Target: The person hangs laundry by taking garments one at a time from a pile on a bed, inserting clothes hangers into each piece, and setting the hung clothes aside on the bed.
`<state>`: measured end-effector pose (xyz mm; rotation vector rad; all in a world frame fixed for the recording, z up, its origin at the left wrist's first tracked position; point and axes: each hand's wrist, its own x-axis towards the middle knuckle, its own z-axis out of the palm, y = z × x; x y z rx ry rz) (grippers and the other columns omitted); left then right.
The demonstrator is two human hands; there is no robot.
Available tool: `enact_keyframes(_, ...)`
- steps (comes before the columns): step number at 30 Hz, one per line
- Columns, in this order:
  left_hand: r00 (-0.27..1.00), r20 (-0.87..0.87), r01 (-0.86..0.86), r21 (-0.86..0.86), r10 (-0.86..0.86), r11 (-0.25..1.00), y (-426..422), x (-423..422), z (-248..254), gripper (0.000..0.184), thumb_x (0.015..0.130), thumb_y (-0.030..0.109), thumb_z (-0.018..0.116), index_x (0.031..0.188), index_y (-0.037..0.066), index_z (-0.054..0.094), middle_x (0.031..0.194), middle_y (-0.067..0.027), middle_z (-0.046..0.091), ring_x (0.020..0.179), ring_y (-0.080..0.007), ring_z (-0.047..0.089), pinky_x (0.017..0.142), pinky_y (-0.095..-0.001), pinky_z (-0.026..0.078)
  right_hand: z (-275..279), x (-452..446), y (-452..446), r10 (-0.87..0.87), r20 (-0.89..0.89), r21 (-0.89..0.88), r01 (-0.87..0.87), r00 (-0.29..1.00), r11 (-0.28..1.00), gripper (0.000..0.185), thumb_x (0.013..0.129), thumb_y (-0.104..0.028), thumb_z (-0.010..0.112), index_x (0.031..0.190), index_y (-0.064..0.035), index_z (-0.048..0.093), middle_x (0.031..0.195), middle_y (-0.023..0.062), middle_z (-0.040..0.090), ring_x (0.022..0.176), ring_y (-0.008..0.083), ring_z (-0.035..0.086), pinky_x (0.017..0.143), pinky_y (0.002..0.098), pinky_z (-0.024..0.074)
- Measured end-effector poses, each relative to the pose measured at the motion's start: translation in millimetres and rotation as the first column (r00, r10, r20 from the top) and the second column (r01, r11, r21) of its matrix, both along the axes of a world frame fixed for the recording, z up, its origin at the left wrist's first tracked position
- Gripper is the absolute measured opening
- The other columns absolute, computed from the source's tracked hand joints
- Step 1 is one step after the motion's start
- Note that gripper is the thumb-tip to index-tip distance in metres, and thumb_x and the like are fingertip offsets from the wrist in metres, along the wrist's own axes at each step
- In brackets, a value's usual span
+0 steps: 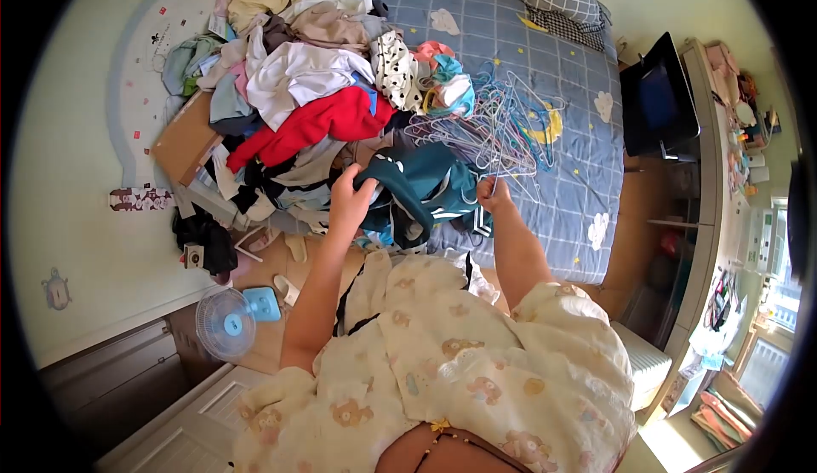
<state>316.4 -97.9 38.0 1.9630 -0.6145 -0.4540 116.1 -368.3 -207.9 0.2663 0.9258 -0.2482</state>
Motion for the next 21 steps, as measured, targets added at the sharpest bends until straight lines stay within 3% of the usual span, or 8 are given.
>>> enact_keyframes(6,0.995,0.096,-0.032,-0.018,0.033,0.999,-19,26,2,0.02,0.078,0.018,0.06,0.082,0.0,0.054,0.065,-0.0162,0.053,0.058,-0.0297,0.051,0.057,-0.0356,0.042,49,19,4,0.175,-0.034,-0.428,-0.173,0.984,0.887,0.035,0.091,-0.024,0.039,0.059,-0.017,0.028,0.051,-0.0036,0.019,0.039,0.01,0.019,0.034,0.0249,0.0122)
enact_keyframes(8,0.971,0.231,-0.053,-0.001,0.052,0.999,-30,49,9,0.023,0.078,0.024,0.061,0.079,0.002,0.054,0.07,-0.0198,0.057,0.067,-0.0382,0.056,0.059,-0.04,0.043,85,9,7,0.239,-0.184,-0.639,-0.301,0.953,0.708,0.041,0.095,-0.034,0.043,0.06,-0.0169,0.029,0.048,-0.0044,0.022,0.036,0.0102,0.022,0.033,0.0243,0.0169)
enact_keyframes(10,0.93,0.361,-0.097,0.065,0.067,0.993,-42,77,12,0.027,0.077,0.03,0.063,0.08,0.003,0.058,0.071,-0.0188,0.059,0.07,-0.0374,0.059,0.06,-0.0415,0.044,109,-16,5,0.17,-0.488,-0.767,-0.514,0.856,0.384,0.044,0.095,-0.038,0.048,0.06,-0.017,0.033,0.047,-0.0052,0.029,0.035,0.0089,0.026,0.032,0.0258,0.0177)
enact_keyframes(12,0.932,0.362,-0.095,0.182,0.023,0.979,-54,97,32,0.032,0.076,0.035,0.066,0.08,0.004,0.061,0.072,-0.0168,0.061,0.072,-0.0366,0.06,0.06,-0.0425,0.045,106,-51,-7,0.061,-0.516,-0.847,-0.52,0.854,0.115,0.045,0.096,-0.037,0.05,0.058,-0.0148,0.038,0.049,-0.0057,0.035,0.04,0.0064,0.029,0.036,0.0276,0.0198)
enact_keyframes(14,0.918,0.397,-0.117,0.317,-0.02,0.941,-66,109,51,0.033,0.076,0.039,0.066,0.078,0.006,0.064,0.072,-0.0131,0.064,0.071,-0.0347,0.061,0.059,-0.0418,0.046,129,-82,-12,-0.161,-0.551,-0.766,-0.573,0.819,-0.292,0.046,0.097,-0.029,0.05,0.058,-0.0077,0.041,0.05,-0.0018,0.033,0.047,0.0061,0.028,0.041,0.0299,0.0213)
enact_keyframes(15,0.89,0.453,-0.116,0.34,-0.054,0.933,-72,116,52,0.033,0.077,0.039,0.065,0.079,0.006,0.065,0.072,-0.0131,0.064,0.072,-0.0346,0.062,0.06,-0.0426,0.047,150,-91,-9,-0.238,-0.568,-0.694,-0.614,0.788,-0.375,0.045,0.096,-0.027,0.053,0.059,-0.0043,0.042,0.049,0.004,0.032,0.049,0.0093,0.026,0.043,0.0319,0.0218)
enact_keyframes(17,0.775,0.619,-0.073,0.294,-0.131,0.953,-81,127,43,0.032,0.083,0.037,0.06,0.078,0.006,0.064,0.074,-0.0138,0.065,0.073,-0.0349,0.062,0.061,-0.0452,0.047,199,-105,0,-0.362,-0.603,-0.534,-0.697,0.711,-0.479,0.041,0.093,-0.023,0.057,0.061,-0.0009,0.043,0.051,0.0169,0.033,0.043,0.0197,0.03,0.043,0.0375,0.0268)
enact_keyframes(21,0.67,0.688,-0.07,0.431,-0.277,0.9,-103,122,49,0.031,0.087,0.035,0.055,0.075,0.007,0.061,0.073,-0.0143,0.065,0.071,-0.0348,0.063,0.061,-0.0469,0.048,234,-110,14,-0.614,-0.575,-0.22,-0.825,0.541,-0.521,0.037,0.09,-0.022,0.059,0.064,-0.004,0.041,0.054,0.0175,0.047,0.051,0.0401,0.046,0.045,0.0443,0.0351)
